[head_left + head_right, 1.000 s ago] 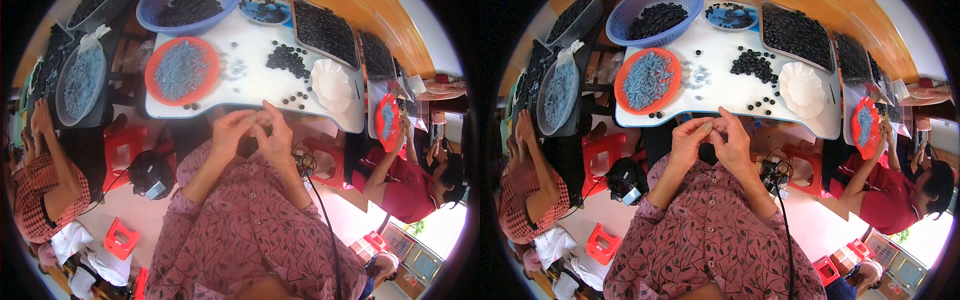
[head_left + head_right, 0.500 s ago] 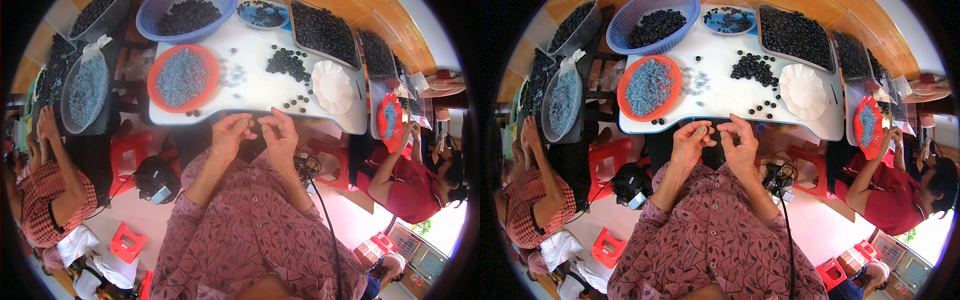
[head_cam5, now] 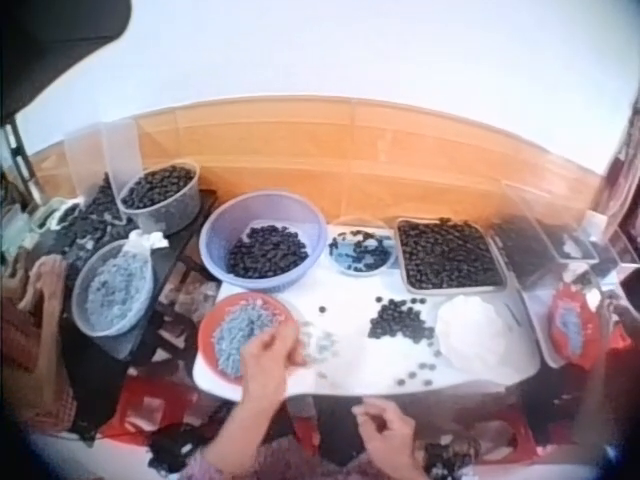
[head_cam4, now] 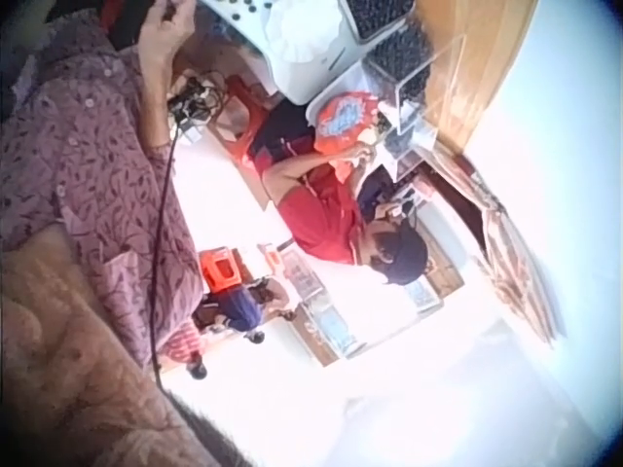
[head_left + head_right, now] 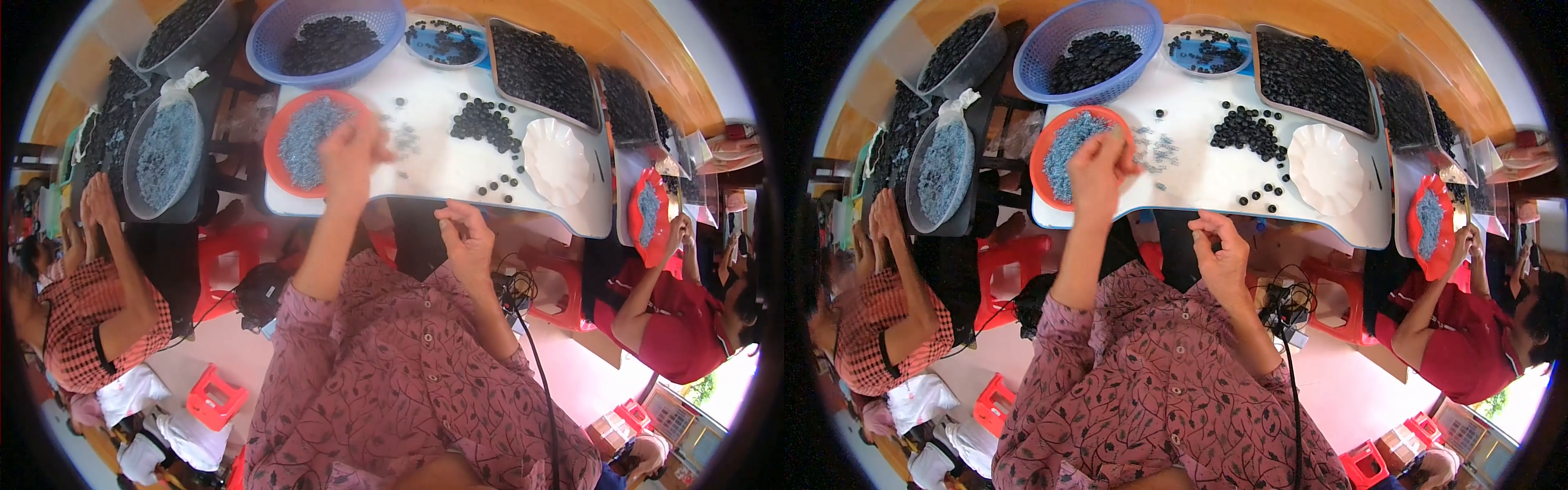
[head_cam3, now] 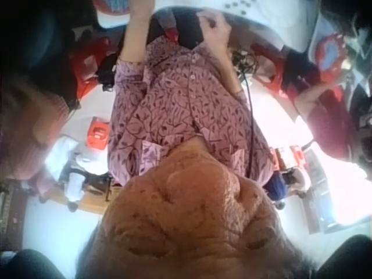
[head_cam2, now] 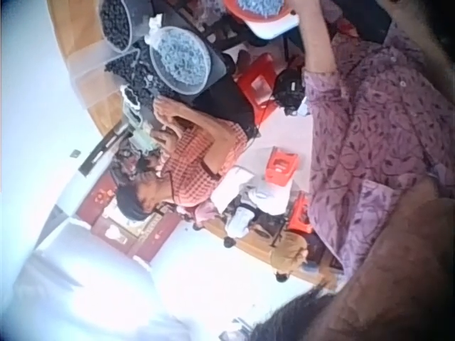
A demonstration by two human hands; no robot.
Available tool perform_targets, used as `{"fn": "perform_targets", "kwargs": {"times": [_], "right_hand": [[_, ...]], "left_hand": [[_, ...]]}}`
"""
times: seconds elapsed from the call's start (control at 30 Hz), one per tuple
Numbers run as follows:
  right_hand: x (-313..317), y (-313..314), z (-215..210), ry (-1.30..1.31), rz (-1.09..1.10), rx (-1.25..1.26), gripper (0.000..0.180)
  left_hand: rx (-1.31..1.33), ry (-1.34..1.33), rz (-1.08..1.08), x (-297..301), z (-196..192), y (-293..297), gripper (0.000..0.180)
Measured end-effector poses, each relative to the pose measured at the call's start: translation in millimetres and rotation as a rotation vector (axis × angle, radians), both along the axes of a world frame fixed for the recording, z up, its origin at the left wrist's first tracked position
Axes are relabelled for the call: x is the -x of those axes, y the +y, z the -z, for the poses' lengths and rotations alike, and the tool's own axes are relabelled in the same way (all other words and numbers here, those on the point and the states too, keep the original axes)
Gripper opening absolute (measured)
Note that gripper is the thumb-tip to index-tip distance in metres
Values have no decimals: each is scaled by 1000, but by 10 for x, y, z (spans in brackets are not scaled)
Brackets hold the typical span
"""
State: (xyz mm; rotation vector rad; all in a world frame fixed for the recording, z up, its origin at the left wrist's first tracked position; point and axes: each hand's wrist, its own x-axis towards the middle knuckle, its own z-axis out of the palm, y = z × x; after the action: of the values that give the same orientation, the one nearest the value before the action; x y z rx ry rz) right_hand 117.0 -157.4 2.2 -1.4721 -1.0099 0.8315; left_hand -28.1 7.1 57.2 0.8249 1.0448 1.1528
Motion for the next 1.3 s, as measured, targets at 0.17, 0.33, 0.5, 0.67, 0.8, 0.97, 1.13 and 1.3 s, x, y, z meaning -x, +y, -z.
{"fn": "perform_targets", "kwargs": {"times": [0.17,0.33,0.5,0.67,0.8,0.97,1.13,1.3], "right_hand": [[-6,34,-9,-77,24,-34,30],[-89,67,-84,-155,69,-2,28],[-305,182,-93,-406,155,2,19],[-628,412,-48,-821,287,-72,26],[-823,614,-23,-951,309,-21,39],[-924,850,103,-1052,323,41,48],[-916,963,151,-1084,294,98,55],[-943,1035,211,-1173,281,160,55]], "left_hand": [[-124,61,-96,106,-166,747,26],[-156,-55,-196,87,-144,1008,35],[-220,256,-66,-179,120,589,29],[-640,649,80,-693,583,62,20],[-740,659,136,-1030,712,-130,27],[-759,743,132,-1326,863,-150,45],[-855,792,120,-1424,886,-119,52],[-916,835,145,-1467,898,-100,59]]}}
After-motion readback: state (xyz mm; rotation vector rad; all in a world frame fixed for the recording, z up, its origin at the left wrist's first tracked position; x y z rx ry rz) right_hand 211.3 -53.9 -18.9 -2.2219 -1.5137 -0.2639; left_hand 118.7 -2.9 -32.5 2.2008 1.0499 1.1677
